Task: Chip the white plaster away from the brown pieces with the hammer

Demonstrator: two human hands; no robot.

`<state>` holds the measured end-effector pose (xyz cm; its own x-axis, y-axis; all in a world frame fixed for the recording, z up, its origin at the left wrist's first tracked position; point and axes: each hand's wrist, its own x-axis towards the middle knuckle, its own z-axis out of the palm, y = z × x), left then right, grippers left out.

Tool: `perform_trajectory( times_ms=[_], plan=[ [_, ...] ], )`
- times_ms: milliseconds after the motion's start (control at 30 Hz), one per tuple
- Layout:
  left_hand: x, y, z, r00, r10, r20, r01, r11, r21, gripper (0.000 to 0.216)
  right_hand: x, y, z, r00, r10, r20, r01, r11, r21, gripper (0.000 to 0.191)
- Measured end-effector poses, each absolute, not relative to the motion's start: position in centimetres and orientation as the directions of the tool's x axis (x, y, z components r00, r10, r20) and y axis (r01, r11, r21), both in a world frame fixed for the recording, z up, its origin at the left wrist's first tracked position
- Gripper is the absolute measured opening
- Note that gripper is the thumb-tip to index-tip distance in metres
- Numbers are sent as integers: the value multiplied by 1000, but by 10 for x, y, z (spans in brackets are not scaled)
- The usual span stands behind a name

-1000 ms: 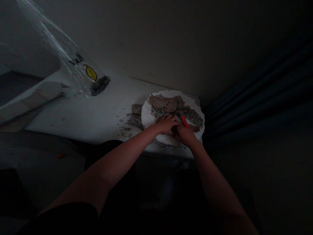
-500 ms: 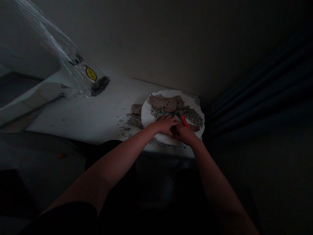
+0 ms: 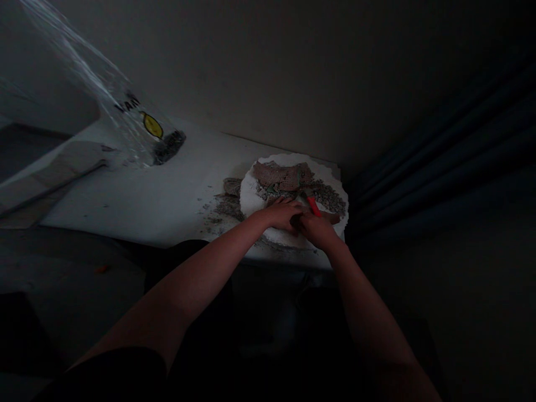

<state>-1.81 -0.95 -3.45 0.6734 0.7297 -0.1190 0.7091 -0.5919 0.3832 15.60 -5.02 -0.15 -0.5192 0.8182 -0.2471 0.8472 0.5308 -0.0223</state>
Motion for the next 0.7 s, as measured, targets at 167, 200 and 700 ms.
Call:
perform_trajectory(
  times_ms=[167, 200, 700],
  plan=[
    [-17, -8, -35, 671, 730, -127, 711, -587, 387, 75, 159, -52, 0, -565, 800, -202, 823, 564, -69, 31],
    [-17, -8, -35, 670, 731, -133, 714, -584, 387, 75, 159, -52, 0, -550, 811, -198, 834, 547, -73, 32],
    [-18, -10, -33, 668, 732, -132, 713, -580, 395, 81, 157, -51, 1, -467, 848, -250, 878, 479, -16, 34]
  ],
)
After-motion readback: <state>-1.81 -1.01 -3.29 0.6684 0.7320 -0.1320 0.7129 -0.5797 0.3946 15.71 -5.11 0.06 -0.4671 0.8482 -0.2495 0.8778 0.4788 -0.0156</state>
